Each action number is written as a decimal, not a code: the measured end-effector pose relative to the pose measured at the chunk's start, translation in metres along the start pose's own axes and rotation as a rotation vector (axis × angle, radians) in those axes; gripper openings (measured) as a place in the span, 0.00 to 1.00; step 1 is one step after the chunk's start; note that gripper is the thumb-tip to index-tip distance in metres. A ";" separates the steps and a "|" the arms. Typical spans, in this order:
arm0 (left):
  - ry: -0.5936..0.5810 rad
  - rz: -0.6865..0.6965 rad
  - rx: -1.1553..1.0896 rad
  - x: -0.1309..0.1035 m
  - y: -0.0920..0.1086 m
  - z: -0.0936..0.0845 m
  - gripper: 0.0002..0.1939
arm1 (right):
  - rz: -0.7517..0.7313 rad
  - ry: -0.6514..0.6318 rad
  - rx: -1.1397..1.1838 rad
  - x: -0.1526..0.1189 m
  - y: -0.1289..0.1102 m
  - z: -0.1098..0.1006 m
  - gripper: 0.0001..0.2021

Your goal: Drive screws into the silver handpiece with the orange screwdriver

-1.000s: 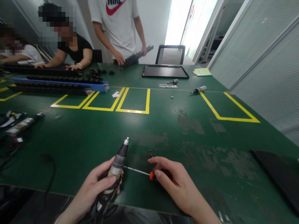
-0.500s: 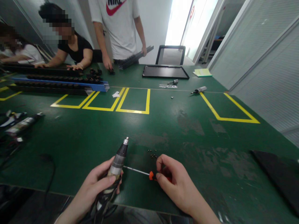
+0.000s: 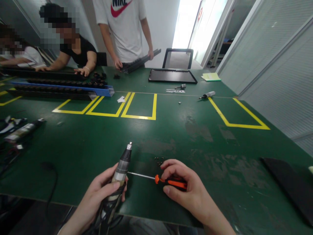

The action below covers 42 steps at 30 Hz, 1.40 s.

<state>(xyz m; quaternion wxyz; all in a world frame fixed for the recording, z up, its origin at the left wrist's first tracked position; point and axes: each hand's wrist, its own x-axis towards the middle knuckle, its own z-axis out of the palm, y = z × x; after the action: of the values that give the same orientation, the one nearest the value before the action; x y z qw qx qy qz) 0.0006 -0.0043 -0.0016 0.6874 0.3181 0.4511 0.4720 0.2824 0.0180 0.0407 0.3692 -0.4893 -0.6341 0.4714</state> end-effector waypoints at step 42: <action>-0.004 0.013 -0.027 0.000 -0.001 -0.002 0.25 | 0.002 0.131 -0.103 0.000 0.004 0.008 0.19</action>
<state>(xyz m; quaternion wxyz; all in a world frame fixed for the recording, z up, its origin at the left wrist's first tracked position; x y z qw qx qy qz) -0.0013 -0.0043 -0.0036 0.6894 0.3127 0.4414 0.4818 0.2761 0.0164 0.0343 0.3837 -0.5381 -0.6314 0.4056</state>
